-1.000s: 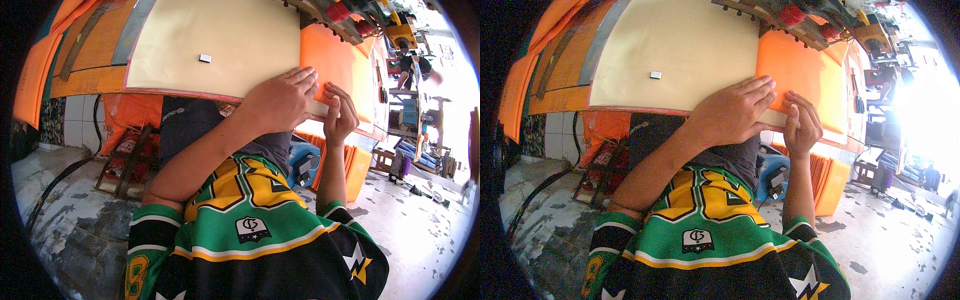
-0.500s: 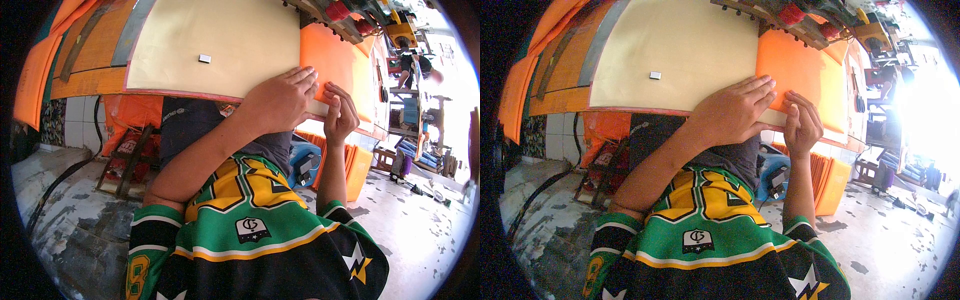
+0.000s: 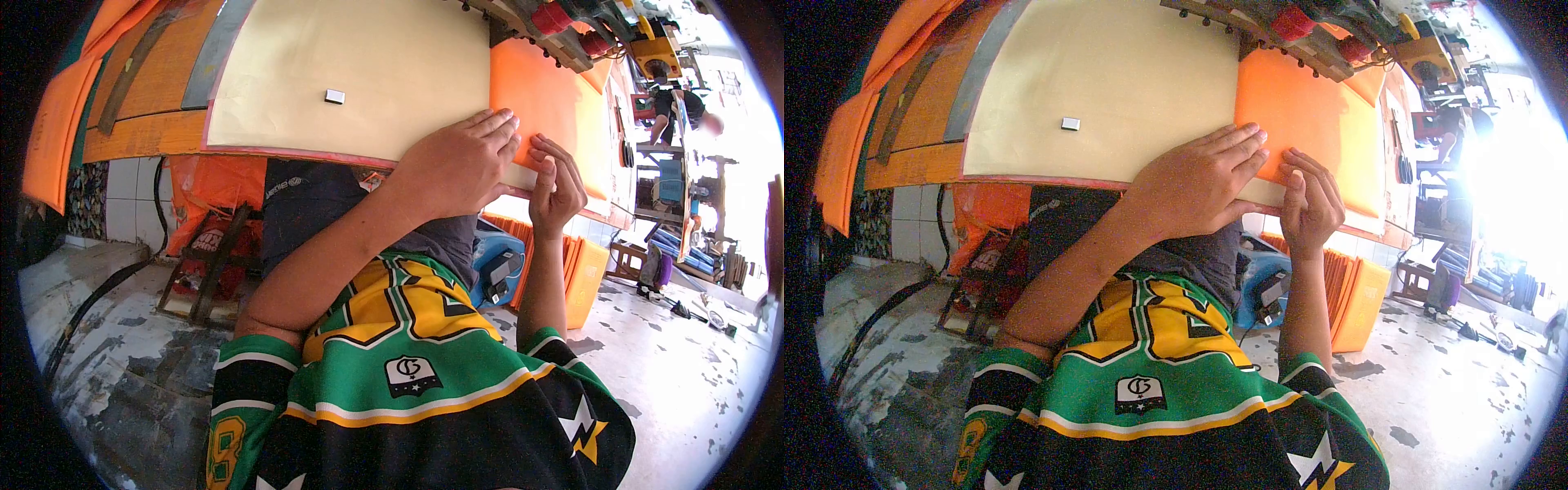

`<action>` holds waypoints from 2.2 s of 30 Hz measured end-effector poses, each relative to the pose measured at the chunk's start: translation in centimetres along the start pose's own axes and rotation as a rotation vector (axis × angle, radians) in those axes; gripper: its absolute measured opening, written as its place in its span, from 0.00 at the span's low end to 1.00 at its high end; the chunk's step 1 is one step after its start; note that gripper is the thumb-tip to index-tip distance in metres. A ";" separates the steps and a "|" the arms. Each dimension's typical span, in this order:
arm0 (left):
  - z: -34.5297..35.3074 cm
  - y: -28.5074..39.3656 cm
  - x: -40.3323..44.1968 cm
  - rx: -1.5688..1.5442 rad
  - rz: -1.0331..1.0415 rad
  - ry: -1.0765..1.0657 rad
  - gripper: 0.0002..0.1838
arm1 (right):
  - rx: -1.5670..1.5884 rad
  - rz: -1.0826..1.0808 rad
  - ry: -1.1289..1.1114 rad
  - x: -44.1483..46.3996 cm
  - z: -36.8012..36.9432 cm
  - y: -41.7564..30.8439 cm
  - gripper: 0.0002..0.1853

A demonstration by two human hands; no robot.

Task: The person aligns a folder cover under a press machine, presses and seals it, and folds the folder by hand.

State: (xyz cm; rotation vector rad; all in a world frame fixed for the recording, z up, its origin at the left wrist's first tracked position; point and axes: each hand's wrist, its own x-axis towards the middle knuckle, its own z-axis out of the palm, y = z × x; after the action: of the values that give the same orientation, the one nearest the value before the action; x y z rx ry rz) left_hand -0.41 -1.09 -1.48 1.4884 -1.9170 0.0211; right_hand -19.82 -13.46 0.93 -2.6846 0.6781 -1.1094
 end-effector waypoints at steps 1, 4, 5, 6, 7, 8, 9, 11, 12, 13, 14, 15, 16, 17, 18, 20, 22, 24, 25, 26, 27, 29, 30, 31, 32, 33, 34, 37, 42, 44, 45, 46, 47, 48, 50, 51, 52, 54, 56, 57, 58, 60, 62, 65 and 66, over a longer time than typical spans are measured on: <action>0.0 0.0 0.0 -0.001 -0.001 0.000 0.39 | 0.000 0.000 0.000 0.0 0.0 0.0 0.15; -0.2 0.1 0.0 -0.001 -0.003 -0.008 0.39 | -0.002 0.003 0.002 0.0 0.0 0.0 0.15; -0.2 0.1 0.0 -0.001 -0.002 -0.009 0.39 | 0.003 0.005 0.002 0.0 0.0 0.0 0.15; -0.1 0.1 0.1 -0.003 -0.004 -0.009 0.39 | 0.008 0.006 0.003 -0.1 0.0 0.1 0.15; -0.1 0.1 0.1 -0.006 -0.005 -0.010 0.39 | 0.008 0.007 0.005 -0.1 0.0 0.1 0.15; -0.1 0.0 0.1 -0.005 -0.003 -0.010 0.39 | 0.006 0.003 0.004 0.0 0.0 0.1 0.15; -0.2 0.0 0.0 -0.007 -0.005 -0.009 0.39 | 0.005 -0.002 0.002 0.0 -0.1 0.1 0.15; -0.2 0.0 0.0 -0.008 -0.005 -0.008 0.39 | 0.011 0.003 0.005 -0.1 0.0 0.1 0.14; -0.2 0.0 0.0 -0.012 -0.009 -0.007 0.39 | 0.018 0.007 0.007 -0.1 0.0 0.1 0.14; -0.2 0.0 0.0 -0.015 -0.011 -0.007 0.39 | 0.018 0.008 0.010 0.0 0.1 0.1 0.14; -0.2 0.0 0.1 -0.013 -0.007 -0.009 0.39 | 0.011 0.019 0.010 0.0 0.1 0.0 0.14; -0.2 0.0 0.1 -0.018 -0.010 -0.010 0.39 | 0.003 0.031 0.010 0.0 0.1 0.0 0.13; -0.2 0.0 0.1 -0.023 -0.012 -0.011 0.40 | 0.002 0.033 0.017 -0.1 0.1 0.2 0.13; -0.4 0.0 0.1 -0.021 -0.006 -0.014 0.40 | -0.002 0.020 0.018 -0.1 0.1 0.3 0.13; -0.6 0.1 0.2 -0.036 -0.017 -0.022 0.40 | -0.005 0.006 0.019 -0.2 0.1 0.4 0.13; -0.9 0.2 0.2 -0.047 -0.018 -0.035 0.40 | -0.006 0.005 0.028 -0.2 0.1 0.3 0.13; -1.1 0.2 0.2 -0.057 -0.020 -0.024 0.39 | -0.008 0.005 0.040 -0.2 0.1 0.3 0.12; -1.1 0.2 0.3 -0.063 -0.012 -0.030 0.39 | 0.006 -0.003 0.039 -0.2 0.0 0.4 0.12; -1.1 0.1 0.3 -0.073 -0.015 -0.033 0.39 | 0.004 0.000 0.050 -0.2 0.0 0.4 0.12; -1.1 0.1 0.3 -0.068 -0.005 -0.037 0.39 | 0.008 0.010 0.048 -0.2 0.0 0.4 0.11; -1.1 0.1 0.3 -0.060 -0.009 -0.042 0.39 | 0.012 0.020 0.046 -0.2 0.1 0.4 0.11; -1.3 0.0 0.2 -0.049 -0.002 -0.051 0.39 | 0.016 0.009 0.048 0.0 0.0 0.1 0.11; -1.3 0.0 0.3 -0.057 -0.005 -0.044 0.39 | 0.021 -0.002 0.039 0.1 0.0 0.0 0.10; -1.3 0.0 0.3 -0.068 -0.008 -0.038 0.39 | 0.017 0.006 0.051 0.1 -0.1 -0.1 0.10; -1.3 0.1 0.3 -0.066 0.005 -0.046 0.39 | 0.029 0.004 0.047 0.3 -0.2 -0.3 0.10; -1.3 0.0 0.3 -0.061 0.002 -0.047 0.39 | 0.040 0.003 0.044 0.4 -0.2 -0.4 0.10; -1.4 0.0 0.3 -0.054 -0.001 -0.048 0.39 | 0.036 0.012 0.058 0.5 -0.2 -0.5 0.10; -1.7 0.2 0.5 -0.057 -0.014 -0.058 0.39 | 0.033 0.004 0.063 0.5 -0.3 -0.5 0.09; -1.9 0.2 0.6 -0.056 0.000 -0.076 0.38 | 0.029 -0.012 0.058 0.4 -0.2 -0.2 0.08; -2.0 0.3 0.7 -0.058 0.000 -0.086 0.38 | 0.036 -0.011 0.067 0.5 -0.3 -0.2 0.07; -2.0 0.2 0.7 -0.062 -0.009 -0.090 0.38 | 0.043 -0.017 0.063 0.5 -0.3 -0.2 0.07; -2.0 0.3 0.7 -0.066 -0.020 -0.093 0.38 | 0.042 -0.011 0.074 0.4 -0.3 -0.2 0.07; -2.1 0.3 0.8 -0.064 -0.011 -0.099 0.38 | 0.041 -0.006 0.069 0.4 -0.3 -0.2 0.07; -2.2 0.4 0.8 -0.063 -0.017 -0.104 0.38 | 0.040 -0.002 0.063 0.4 -0.3 -0.2 0.07; -2.4 0.4 0.9 -0.060 -0.017 -0.113 0.38 | 0.044 0.005 0.068 0.4 -0.3 -0.2 0.07; -2.4 0.4 0.9 -0.031 -0.004 -0.108 0.39 | 0.049 0.008 0.066 0.4 -0.3 -0.2 0.06; -2.4 0.3 0.8 -0.003 0.009 -0.103 0.39 | 0.047 0.012 0.073 0.4 -0.3 -0.2 0.06; -2.4 0.4 0.8 0.002 0.016 -0.106 0.39 | 0.051 0.006 0.076 0.4 -0.3 -0.3 0.06; -2.3 0.4 0.9 0.007 0.021 -0.110 0.39 | 0.049 0.005 0.077 0.4 -0.3 -0.2 0.06; -2.3 0.4 0.9 0.002 0.014 -0.111 0.39 | 0.049 0.000 0.073 0.4 -0.3 -0.1 0.06; -2.3 0.4 0.9 -0.003 0.008 -0.112 0.38 | 0.047 0.003 0.078 0.4 -0.2 -0.1 0.06; -2.4 0.4 1.0 -0.005 0.012 -0.115 0.38 | 0.037 0.004 0.067 0.4 -0.2 -0.1 0.05; -2.4 0.4 1.1 -0.006 0.018 -0.115 0.38 | 0.037 -0.002 0.069 0.4 -0.3 -0.2 0.05; -2.6 0.5 1.2 0.013 0.028 -0.119 0.39 | 0.046 0.002 0.060 0.5 -0.5 -0.4 0.06; -2.5 0.5 1.1 0.011 0.026 -0.117 0.39 | 0.054 0.012 0.050 0.5 -0.6 -0.4 0.07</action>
State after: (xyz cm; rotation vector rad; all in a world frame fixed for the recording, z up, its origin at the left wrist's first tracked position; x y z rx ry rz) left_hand 0.37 -0.84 1.21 1.5012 -2.0319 -0.0449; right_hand -19.78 -13.28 1.77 -2.6126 0.6618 -1.1780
